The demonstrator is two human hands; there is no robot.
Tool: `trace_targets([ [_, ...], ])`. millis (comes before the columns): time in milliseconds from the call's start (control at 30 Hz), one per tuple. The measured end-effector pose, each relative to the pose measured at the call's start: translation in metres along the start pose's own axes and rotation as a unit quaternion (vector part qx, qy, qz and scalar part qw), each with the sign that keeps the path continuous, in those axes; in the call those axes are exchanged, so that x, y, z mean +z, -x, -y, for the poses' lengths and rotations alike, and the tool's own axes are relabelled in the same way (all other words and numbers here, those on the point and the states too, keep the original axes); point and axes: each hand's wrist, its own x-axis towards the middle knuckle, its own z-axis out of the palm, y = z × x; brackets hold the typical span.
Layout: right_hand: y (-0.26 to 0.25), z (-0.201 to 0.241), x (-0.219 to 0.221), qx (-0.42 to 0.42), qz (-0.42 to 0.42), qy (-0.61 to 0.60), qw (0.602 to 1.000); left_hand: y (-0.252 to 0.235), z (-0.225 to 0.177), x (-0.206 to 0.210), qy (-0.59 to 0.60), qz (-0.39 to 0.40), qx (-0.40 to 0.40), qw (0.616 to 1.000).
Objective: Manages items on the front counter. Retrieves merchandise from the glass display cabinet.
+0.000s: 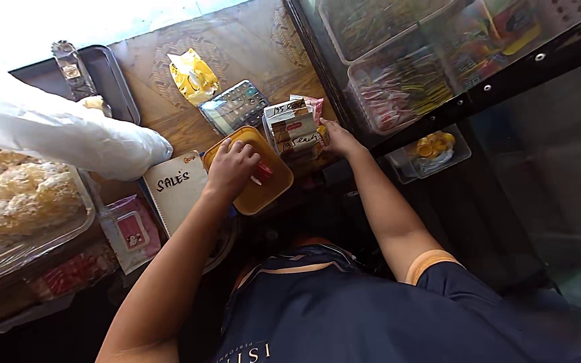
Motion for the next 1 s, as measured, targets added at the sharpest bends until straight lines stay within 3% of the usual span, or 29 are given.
trace_targets([
  [133, 0.010, 0.016, -0.009, 0.092, -0.007, 0.037, 0.995, -0.005, 0.008, -0.005, 0.001, 0.000, -0.008, 1.000],
  [233, 0.048, 0.027, -0.020, 0.147, -0.049, 0.036, 0.987, -0.019, 0.009, -0.010, -0.010, 0.023, -0.017, 1.000],
  [367, 0.113, 0.026, -0.021, 0.119, -0.155, -0.059, 0.979, -0.034, 0.019, -0.002, -0.015, 0.011, 0.006, 1.000],
  [433, 0.143, 0.014, -0.010, 0.084, -0.215, -0.164, 0.959, -0.039, 0.025, 0.008, -0.010, -0.016, 0.027, 0.999],
  [500, 0.169, 0.005, 0.005, 0.072, -0.236, -0.336, 0.909, -0.040, 0.031, 0.017, 0.011, -0.038, 0.038, 0.998],
  [600, 0.207, -0.004, 0.022, 0.047, -0.197, -0.596, 0.777, -0.039, 0.038, 0.025, 0.039, -0.065, 0.031, 0.997],
  [667, 0.220, -0.011, 0.035, 0.030, -0.161, -0.688, 0.707, -0.039, 0.043, 0.029, 0.043, -0.076, 0.036, 0.996],
  [700, 0.224, -0.013, 0.040, 0.021, -0.140, -0.708, 0.692, -0.039, 0.045, 0.030, 0.050, -0.081, 0.041, 0.995],
  [900, 0.231, 0.011, 0.058, -0.009, -0.059, -0.711, 0.701, -0.043, 0.045, 0.030, 0.131, -0.101, 0.036, 0.986],
  [1000, 0.227, 0.024, 0.066, -0.032, -0.092, -0.669, 0.737, -0.047, 0.046, 0.030, 0.116, -0.130, 0.040, 0.984],
])
